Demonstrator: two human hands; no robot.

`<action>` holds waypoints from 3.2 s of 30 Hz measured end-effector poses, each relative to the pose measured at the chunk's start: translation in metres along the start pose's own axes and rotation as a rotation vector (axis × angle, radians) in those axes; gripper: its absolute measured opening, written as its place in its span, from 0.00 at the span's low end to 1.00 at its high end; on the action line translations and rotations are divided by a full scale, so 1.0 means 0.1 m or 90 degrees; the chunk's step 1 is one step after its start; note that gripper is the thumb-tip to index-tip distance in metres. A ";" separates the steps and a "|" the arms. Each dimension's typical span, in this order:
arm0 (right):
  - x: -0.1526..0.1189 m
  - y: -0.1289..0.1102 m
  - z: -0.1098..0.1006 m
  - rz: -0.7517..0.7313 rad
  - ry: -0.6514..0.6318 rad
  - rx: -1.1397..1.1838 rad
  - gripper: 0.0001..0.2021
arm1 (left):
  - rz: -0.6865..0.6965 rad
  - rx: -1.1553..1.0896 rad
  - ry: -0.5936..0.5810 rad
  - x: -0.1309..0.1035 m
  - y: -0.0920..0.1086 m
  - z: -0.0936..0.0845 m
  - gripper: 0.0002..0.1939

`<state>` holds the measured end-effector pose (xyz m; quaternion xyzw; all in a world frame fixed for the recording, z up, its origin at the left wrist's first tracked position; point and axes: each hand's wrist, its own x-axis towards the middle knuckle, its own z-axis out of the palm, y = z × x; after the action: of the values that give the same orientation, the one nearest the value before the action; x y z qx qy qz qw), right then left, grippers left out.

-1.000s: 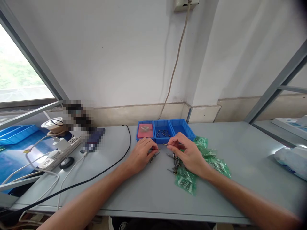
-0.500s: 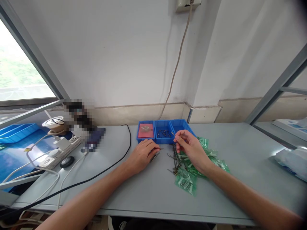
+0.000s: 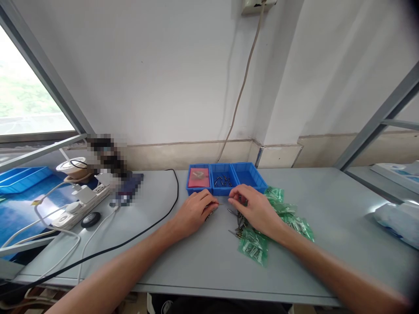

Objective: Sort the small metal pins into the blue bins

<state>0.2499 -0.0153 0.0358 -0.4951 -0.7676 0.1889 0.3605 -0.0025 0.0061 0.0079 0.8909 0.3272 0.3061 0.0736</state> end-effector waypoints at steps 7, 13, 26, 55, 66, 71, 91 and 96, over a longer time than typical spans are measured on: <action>-0.08 0.01 0.03 -0.129 -0.138 -0.333 0.08 | -0.025 0.007 0.022 0.01 0.01 -0.02 0.08; -0.08 0.05 0.09 -0.135 -0.077 -0.305 0.09 | -0.020 0.008 0.031 0.01 0.00 -0.02 0.07; 0.00 0.02 0.01 0.012 0.026 0.093 0.08 | -0.025 -0.001 0.044 0.00 -0.10 0.03 0.02; 0.05 -0.14 -0.09 0.235 0.004 0.579 0.20 | -0.040 0.038 0.029 0.01 -0.06 0.01 0.16; 0.03 -0.04 -0.04 0.208 0.015 0.517 0.20 | -0.096 -0.042 0.003 0.04 0.01 -0.04 0.07; 0.03 -0.07 -0.04 0.163 0.014 0.482 0.18 | -0.095 -0.043 0.019 0.03 -0.01 -0.02 0.06; 0.00 -0.11 -0.02 0.086 -0.150 0.499 0.17 | 0.012 -0.119 0.027 0.00 -0.10 0.03 0.13; -0.01 -0.12 -0.02 0.095 -0.158 0.508 0.18 | 0.033 -0.122 0.035 -0.01 -0.09 0.03 0.15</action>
<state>0.2438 -0.0215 0.0444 -0.3442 -0.6341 0.5551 0.4140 -0.0060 0.0125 0.0027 0.8793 0.2749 0.3621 0.1417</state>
